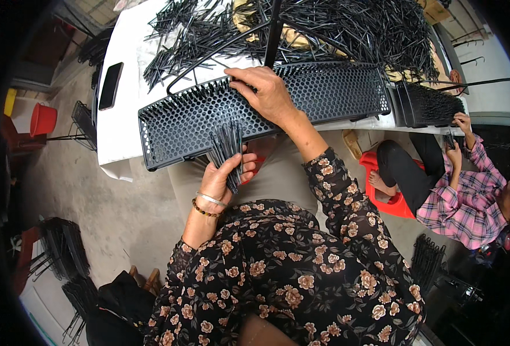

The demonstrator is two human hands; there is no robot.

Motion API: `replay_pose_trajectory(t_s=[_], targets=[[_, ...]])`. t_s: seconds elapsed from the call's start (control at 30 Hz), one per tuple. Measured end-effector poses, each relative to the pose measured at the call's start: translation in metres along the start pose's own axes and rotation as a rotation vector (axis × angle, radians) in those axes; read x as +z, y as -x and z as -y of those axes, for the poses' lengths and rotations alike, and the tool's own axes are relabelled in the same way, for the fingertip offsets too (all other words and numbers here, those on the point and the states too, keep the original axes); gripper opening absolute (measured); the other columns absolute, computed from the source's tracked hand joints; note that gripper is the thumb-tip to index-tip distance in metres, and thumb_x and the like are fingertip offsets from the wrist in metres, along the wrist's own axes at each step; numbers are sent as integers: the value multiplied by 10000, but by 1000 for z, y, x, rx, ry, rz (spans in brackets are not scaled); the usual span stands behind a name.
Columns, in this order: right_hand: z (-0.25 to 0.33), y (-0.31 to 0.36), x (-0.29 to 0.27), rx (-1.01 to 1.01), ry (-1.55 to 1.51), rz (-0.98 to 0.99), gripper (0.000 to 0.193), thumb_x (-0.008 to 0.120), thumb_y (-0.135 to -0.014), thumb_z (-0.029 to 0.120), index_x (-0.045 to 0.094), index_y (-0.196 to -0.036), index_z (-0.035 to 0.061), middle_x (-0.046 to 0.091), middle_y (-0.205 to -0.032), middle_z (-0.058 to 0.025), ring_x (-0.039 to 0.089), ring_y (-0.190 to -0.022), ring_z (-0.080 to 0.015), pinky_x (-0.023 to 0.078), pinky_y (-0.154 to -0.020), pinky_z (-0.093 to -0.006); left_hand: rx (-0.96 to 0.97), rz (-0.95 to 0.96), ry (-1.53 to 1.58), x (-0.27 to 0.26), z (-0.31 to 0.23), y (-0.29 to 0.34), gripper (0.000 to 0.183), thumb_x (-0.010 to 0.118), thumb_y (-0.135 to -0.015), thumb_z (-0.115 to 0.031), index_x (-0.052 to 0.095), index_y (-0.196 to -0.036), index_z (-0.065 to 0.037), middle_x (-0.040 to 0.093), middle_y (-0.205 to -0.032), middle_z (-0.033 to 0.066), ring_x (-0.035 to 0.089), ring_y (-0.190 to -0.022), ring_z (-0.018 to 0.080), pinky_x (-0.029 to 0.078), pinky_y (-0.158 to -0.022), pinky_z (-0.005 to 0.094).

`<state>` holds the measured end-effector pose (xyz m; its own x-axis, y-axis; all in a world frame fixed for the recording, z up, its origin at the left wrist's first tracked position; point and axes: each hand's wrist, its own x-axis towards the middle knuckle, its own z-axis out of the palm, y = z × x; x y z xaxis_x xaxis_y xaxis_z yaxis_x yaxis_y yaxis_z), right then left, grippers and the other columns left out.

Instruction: The person inserts small plastic pins into a perforated plastic panel by hand, pushing each pin into a hole until it is seated.

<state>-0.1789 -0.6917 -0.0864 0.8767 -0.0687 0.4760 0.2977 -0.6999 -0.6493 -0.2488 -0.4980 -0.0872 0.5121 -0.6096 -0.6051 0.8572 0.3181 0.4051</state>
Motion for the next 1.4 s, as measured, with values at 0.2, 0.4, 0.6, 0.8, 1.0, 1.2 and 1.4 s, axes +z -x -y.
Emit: replay_pose_trajectory(t_s=[0.2,0.4,0.6,0.8,1.0,1.2,1.4], targets=[[-1,2,2,-71,47,15,197,659,-792,127,658,-974,50,658,-887,-82,622,-824,-238,473,-760,-328,21,-23,-57,1,2,0,254,566,-891,-119,530,-1094,28,629,-988,158,638,-818,185,559,-667,274],[26,9,-13,62,-29,-133,167,647,-809,121,666,-941,20,663,-855,-84,624,-755,-196,491,-682,-293,56,-43,-68,5,-3,5,256,548,-900,-112,532,-1109,35,636,-981,150,638,-803,166,562,-656,265],[57,33,-16,699,-456,360,261,689,-802,169,657,-969,-29,655,-774,-54,588,-693,-82,484,-623,-222,102,-10,-32,10,-10,6,257,547,-902,-122,537,-1105,35,634,-985,161,642,-835,191,562,-674,279],[52,36,-18,787,-541,378,200,673,-813,152,668,-915,-19,648,-724,-41,573,-605,-71,466,-538,-196,90,-10,-22,9,-6,5,259,539,-905,-126,541,-1119,19,631,-1017,161,642,-887,210,567,-707,299],[47,22,-38,709,-572,139,194,648,-826,123,652,-937,-35,663,-771,-58,581,-616,-73,462,-518,-198,78,-58,-18,6,-3,4,264,543,-903,-125,533,-1123,20,622,-1043,165,638,-909,217,564,-729,312],[12,-12,-43,432,-426,-6,188,630,-850,131,645,-989,4,665,-794,-53,601,-628,-69,469,-524,-193,-11,-68,-3,9,1,0,285,552,-896,-126,509,-1132,27,620,-1040,183,650,-872,213,569,-718,310],[-2,-14,-36,315,-358,36,177,614,-862,142,651,-973,10,661,-783,-48,626,-666,-87,496,-558,-206,-2,-49,0,3,1,1,293,561,-896,-169,525,-1093,45,612,-1043,199,638,-893,228,565,-734,317]])
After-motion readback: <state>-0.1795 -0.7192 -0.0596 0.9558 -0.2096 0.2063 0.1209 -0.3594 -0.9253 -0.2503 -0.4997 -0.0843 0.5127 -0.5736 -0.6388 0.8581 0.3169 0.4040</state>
